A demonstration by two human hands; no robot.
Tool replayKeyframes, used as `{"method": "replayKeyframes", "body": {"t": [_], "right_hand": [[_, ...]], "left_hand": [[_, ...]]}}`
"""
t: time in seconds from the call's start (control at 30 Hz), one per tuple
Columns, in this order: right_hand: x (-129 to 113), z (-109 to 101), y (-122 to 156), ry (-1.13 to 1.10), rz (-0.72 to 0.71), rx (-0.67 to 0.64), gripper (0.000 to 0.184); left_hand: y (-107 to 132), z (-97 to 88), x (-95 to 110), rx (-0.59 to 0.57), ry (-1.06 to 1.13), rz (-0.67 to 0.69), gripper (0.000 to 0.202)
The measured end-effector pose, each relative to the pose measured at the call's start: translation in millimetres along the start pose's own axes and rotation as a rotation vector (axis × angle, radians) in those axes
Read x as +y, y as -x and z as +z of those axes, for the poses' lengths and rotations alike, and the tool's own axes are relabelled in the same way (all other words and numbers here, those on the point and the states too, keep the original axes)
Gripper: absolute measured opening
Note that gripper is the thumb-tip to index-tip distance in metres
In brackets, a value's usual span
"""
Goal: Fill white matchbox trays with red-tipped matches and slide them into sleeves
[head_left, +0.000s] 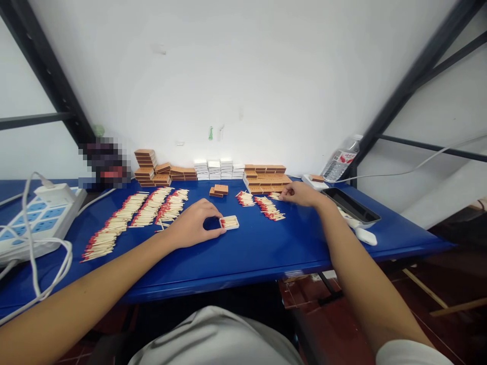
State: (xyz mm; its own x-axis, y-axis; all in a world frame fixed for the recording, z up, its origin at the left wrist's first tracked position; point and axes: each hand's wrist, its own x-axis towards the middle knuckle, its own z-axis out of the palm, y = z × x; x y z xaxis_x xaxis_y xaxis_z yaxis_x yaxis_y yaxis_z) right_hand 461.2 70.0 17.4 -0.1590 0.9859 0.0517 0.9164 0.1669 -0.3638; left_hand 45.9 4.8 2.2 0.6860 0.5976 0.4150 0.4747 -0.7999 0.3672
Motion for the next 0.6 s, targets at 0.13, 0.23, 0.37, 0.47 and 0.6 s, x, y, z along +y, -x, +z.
{"method": "replayKeyframes", "body": {"t": [0.13, 0.23, 0.37, 0.47, 0.6], "right_hand": [[1.5, -2.2, 3.9, -0.051, 0.035, -0.072, 0.039], [-0.5, -1.5, 4.7, -0.085, 0.026, -0.119, 0.043], [-4.6, 0.6, 4.2, -0.115, -0.006, -0.131, 0.045], [-5.4, 1.1, 3.9, -0.081, -0.003, -0.067, 0.039], [-4.6, 1.7, 3.5, -0.072, 0.002, -0.046, 0.035]], "left_hand": [[0.2, -0.1, 0.9, 0.0, -0.001, -0.005, 0.027], [0.9, 0.2, 0.0, -0.002, 0.003, -0.008, 0.027], [1.6, 0.8, -1.7, 0.0, 0.0, -0.003, 0.028], [1.3, 0.7, -1.3, -0.005, -0.002, -0.008, 0.029], [0.4, 0.3, 0.2, -0.009, 0.002, -0.015, 0.028]]}}
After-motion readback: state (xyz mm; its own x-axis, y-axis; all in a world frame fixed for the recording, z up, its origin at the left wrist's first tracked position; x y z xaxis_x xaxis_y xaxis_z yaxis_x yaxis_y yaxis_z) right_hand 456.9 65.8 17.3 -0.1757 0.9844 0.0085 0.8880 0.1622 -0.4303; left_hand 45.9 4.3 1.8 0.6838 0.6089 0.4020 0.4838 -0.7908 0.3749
